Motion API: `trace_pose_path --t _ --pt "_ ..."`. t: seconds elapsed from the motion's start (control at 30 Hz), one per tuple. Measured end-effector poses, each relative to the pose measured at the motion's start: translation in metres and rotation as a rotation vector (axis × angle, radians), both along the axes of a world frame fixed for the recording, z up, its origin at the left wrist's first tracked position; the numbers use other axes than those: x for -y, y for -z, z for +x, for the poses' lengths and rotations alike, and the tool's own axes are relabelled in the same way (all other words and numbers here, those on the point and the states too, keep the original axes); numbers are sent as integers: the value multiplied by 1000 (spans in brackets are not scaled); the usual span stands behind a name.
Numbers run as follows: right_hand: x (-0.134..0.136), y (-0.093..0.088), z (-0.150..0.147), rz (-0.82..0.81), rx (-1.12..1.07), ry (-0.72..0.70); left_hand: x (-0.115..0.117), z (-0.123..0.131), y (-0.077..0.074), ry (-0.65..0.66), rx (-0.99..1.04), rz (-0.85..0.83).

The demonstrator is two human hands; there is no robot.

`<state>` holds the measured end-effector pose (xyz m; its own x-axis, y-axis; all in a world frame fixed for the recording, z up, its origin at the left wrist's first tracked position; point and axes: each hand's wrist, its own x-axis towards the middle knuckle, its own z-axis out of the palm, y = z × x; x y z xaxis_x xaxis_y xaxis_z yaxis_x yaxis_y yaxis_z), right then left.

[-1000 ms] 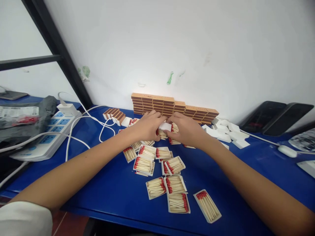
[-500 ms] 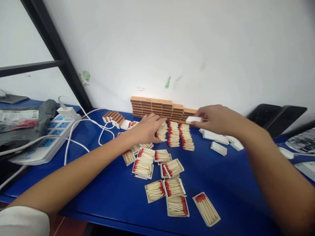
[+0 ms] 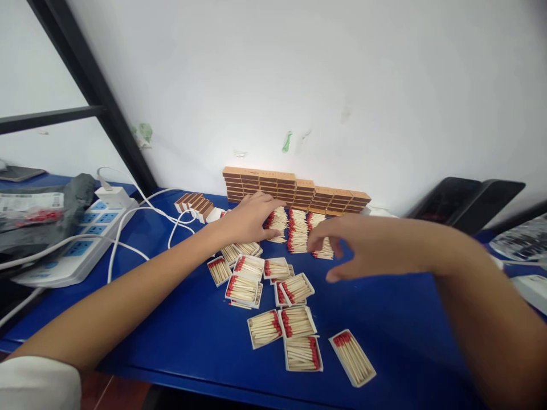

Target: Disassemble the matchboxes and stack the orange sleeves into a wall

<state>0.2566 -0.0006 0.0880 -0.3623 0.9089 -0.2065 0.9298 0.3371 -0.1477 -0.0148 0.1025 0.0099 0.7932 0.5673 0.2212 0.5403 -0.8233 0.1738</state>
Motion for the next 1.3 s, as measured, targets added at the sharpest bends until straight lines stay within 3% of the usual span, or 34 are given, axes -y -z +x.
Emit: trace_pose_path --t 0.1,0.23,0.47,0.6,0.73,0.93,1.3 --pt "19 4 -52 -184 -60 -155 0 -1 -2 7 -7 -15" --pt "26 17 -75 -227 43 -164 4 -1 -5 21 -16 -40" --pt "20 15 -67 -220 36 -154 7 -1 -5 42 -23 -40" --pt "2 14 -56 -53 -83 -102 -1 -5 -6 54 -36 -25" --pt "-21 33 -57 141 -134 -40 -9 -12 -13 36 4 32" --pt "-28 63 -72 95 -144 -135 -9 -20 -25 115 -2 -16" --pt "-27 71 -78 133 -146 -161 1 -13 -18 191 -58 -84"
